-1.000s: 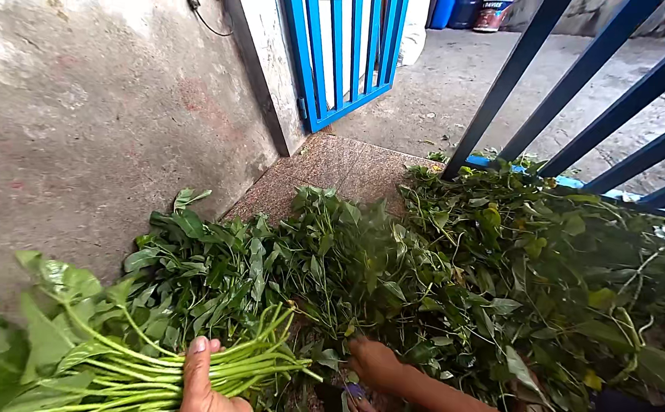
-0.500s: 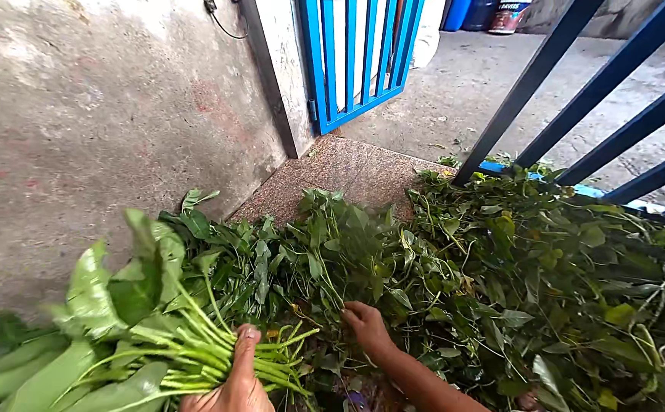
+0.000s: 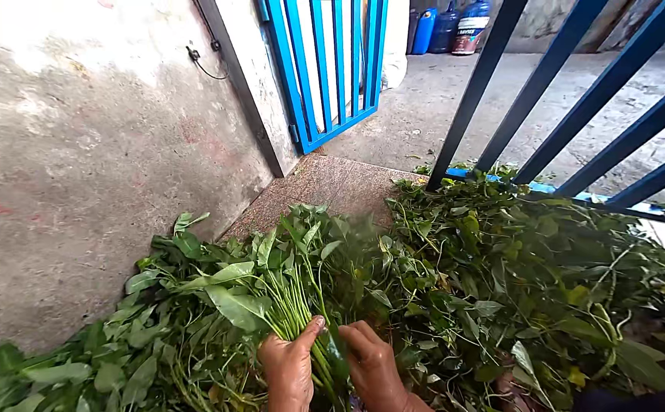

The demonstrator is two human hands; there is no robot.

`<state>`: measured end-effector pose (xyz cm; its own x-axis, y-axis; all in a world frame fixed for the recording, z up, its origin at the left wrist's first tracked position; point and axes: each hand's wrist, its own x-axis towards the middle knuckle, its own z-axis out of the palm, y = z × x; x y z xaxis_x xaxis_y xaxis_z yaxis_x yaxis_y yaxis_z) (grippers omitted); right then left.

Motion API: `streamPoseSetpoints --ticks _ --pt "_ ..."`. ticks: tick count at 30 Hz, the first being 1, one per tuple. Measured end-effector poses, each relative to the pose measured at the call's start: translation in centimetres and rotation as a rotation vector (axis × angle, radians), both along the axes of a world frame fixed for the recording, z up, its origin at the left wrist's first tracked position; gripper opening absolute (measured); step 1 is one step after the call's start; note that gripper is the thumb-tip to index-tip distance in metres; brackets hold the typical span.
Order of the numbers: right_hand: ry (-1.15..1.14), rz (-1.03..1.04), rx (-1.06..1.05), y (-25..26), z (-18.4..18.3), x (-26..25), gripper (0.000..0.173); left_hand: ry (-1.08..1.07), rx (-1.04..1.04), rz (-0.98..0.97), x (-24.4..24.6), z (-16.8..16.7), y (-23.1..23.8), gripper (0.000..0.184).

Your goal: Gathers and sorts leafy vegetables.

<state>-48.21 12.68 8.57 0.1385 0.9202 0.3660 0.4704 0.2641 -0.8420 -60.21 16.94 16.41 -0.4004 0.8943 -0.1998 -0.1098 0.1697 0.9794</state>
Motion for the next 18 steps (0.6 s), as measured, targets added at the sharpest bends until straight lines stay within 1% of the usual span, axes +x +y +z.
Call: streamPoseSetpoints --ticks 4,8,9,10,11,12,14,15,16,17,18 --pt "-0.096 0.010 0.080 -0.1 0.8 0.4 0.019 0.048 -0.008 -0.039 -0.1 0.2 -0.1 0.036" --pt "-0.138 0.055 0.110 0.2 1.5 1.0 0.022 -0.022 0.002 -0.141 -0.5 0.3 -0.3 0.043" --pt "-0.129 0.093 0.079 0.2 1.7 1.2 0.023 -0.028 0.004 -0.158 -0.5 0.4 -0.3 0.044" --pt "-0.087 0.172 -0.004 0.2 2.2 1.7 0.025 -0.030 0.011 -0.167 -0.5 0.4 -0.4 0.044" --pt "0.004 0.294 -0.141 0.3 2.9 2.2 0.031 -0.034 0.021 -0.177 -0.5 0.5 -0.5 0.044" --pt "0.139 0.435 -0.297 0.6 3.7 2.8 0.044 -0.039 0.034 -0.192 -0.5 0.5 -0.6 0.044" --pt "0.491 0.633 -0.555 1.5 5.0 3.6 0.068 -0.043 0.054 -0.237 -0.5 0.6 -0.8 0.043" --pt "0.650 0.672 -0.630 1.8 5.3 3.8 0.074 -0.037 0.059 -0.263 -0.5 0.5 -0.9 0.043" --pt "0.765 0.667 -0.669 2.0 5.6 3.8 0.078 -0.029 0.067 -0.277 -0.4 0.4 -0.9 0.043" --pt "0.831 0.619 -0.687 2.2 5.8 3.6 0.077 -0.019 0.079 -0.278 -0.4 0.3 -0.9 0.043" --pt "0.887 0.532 -0.686 2.2 5.9 3.1 0.069 -0.016 0.096 -0.263 -0.2 0.1 -1.0 0.043"
